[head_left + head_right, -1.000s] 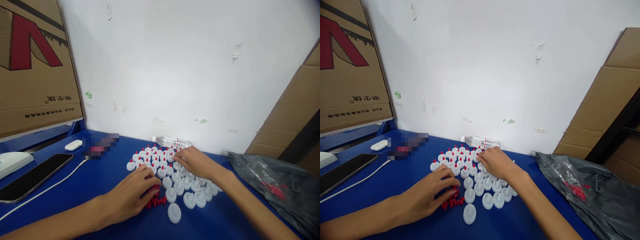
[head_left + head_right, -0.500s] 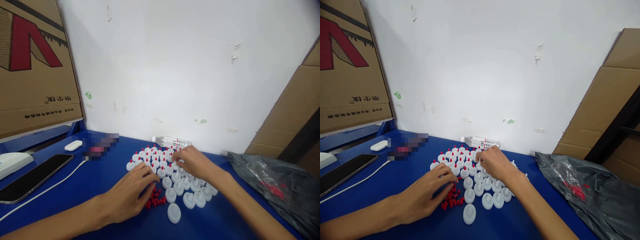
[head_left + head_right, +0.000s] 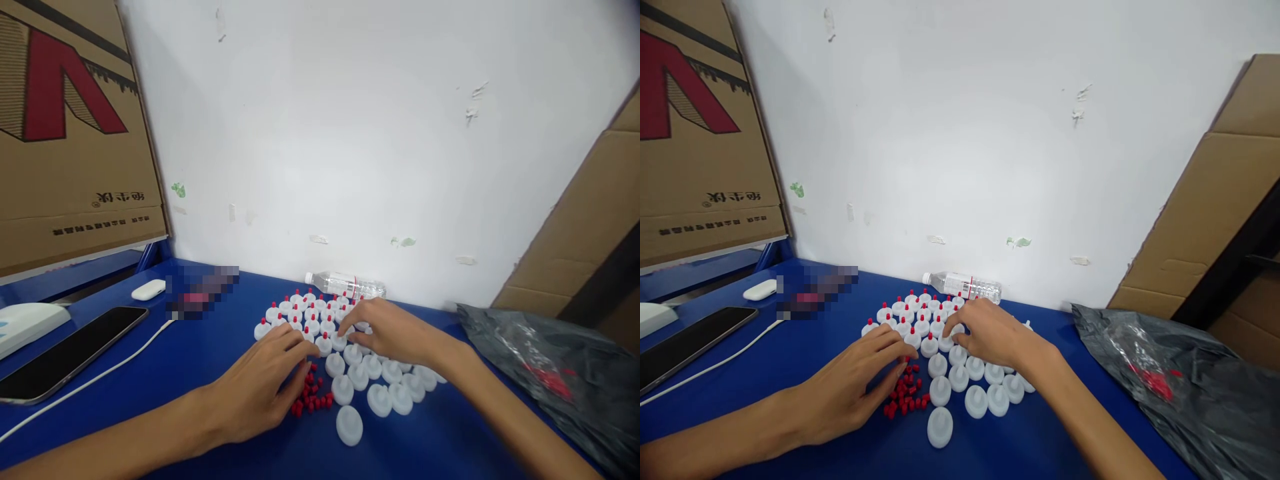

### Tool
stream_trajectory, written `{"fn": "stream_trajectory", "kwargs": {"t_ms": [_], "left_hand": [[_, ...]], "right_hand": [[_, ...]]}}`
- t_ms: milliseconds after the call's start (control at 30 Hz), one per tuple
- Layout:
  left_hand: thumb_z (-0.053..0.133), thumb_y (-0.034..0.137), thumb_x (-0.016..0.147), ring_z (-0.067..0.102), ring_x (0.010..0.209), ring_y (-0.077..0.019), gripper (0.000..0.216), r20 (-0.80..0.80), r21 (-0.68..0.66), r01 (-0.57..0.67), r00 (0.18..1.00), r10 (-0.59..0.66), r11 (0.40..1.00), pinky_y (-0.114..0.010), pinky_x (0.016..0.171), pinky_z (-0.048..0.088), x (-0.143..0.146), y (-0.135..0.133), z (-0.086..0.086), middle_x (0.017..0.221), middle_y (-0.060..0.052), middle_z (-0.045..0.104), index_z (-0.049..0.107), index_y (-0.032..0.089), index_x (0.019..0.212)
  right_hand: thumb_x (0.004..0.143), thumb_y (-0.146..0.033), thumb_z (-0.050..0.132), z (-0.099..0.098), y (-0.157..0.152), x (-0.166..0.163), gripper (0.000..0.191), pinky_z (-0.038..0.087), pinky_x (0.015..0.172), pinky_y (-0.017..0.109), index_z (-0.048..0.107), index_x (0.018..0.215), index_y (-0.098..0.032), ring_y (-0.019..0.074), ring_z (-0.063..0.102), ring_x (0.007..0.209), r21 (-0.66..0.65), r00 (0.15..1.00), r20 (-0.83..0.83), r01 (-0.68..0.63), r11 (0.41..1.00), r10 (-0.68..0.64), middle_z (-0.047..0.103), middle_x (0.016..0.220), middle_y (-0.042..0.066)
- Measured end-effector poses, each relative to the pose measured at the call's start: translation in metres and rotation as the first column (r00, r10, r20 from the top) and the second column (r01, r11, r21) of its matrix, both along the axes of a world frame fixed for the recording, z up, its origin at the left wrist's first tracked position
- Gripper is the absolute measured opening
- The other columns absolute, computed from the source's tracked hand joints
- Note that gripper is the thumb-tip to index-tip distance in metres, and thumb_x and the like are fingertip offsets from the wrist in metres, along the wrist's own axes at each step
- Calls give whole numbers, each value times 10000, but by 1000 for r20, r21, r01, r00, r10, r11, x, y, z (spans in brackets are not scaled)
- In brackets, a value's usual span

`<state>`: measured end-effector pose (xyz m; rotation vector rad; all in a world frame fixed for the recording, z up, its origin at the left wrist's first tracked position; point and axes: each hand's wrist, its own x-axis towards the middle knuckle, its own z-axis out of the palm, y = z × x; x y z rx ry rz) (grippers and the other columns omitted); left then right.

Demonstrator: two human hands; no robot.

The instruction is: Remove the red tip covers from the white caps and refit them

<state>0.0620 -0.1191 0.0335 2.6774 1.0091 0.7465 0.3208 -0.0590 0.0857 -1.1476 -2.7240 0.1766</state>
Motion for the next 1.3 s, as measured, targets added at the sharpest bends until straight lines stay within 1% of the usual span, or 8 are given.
{"fn": "stream_trajectory", "kwargs": {"t_ms": [233,500,633,800,933,1067,1167,1300], "left_hand": [[401,147,1026,571,1011,-225,245,30,21,-23,999,23,999,-391,888,480,-1,1,-1,1078,-52,626,581,242,1162],[428,197,1029,602,956,-224,198,111,85,-127,987,117,988,-380,820,475,-4,3,-2,1052,-42,659,548,235,1182],[579,295,1008,617,906,-217,183,126,60,-128,985,120,990,-365,805,466,-5,7,-6,984,-10,663,543,252,1182],[675,300,961,596,796,-207,145,96,51,-123,988,118,991,-321,707,425,-3,8,-7,888,5,653,548,232,977],[562,280,1024,559,725,-195,111,51,80,-87,995,83,993,-303,662,402,-2,6,-6,822,4,627,523,222,938],[488,315,1053,569,748,-204,106,-18,54,-47,999,48,997,-315,682,433,-4,2,-6,879,-23,636,522,219,1024],[485,365,1051,585,783,-214,165,-39,21,-43,998,44,999,-329,713,459,-5,1,-6,921,-51,644,534,210,1027],[340,344,1089,589,797,-200,268,7,-48,38,999,-38,998,-323,748,463,-4,2,-4,919,-48,643,546,213,977]], "right_hand": [[959,-181,539,0,-5,-2,313,515,971,412,765,1171,-228,273,685,1132,14,999,-42,16,1000,-15,769,1164,56],[904,-451,724,20,-17,-12,191,494,921,332,768,1040,-325,194,681,1031,-120,959,-283,-21,993,-14,760,1094,-32],[806,-355,832,16,-28,-23,263,481,913,304,713,1035,-301,182,642,1051,-202,958,-286,-77,976,16,710,1086,-27],[823,-128,707,15,-43,-33,299,458,838,256,607,1054,-290,146,601,1011,-234,970,-232,-126,964,71,675,1070,-45],[823,-121,683,18,-48,-34,371,448,845,263,530,1111,-298,151,600,1014,-259,972,-224,-135,956,76,703,1062,-58],[836,-155,705,15,-47,-36,480,460,832,273,472,1228,-306,183,618,1089,-295,974,-220,-122,948,57,730,1105,-31],[830,-126,694,13,-50,-39,497,467,815,289,460,1245,-269,200,641,1058,-261,979,-187,-127,957,79,734,1088,7],[834,-130,680,12,-57,-45,458,464,750,306,464,1225,-230,223,658,979,-174,992,-82,-108,979,95,721,1040,43]]}}
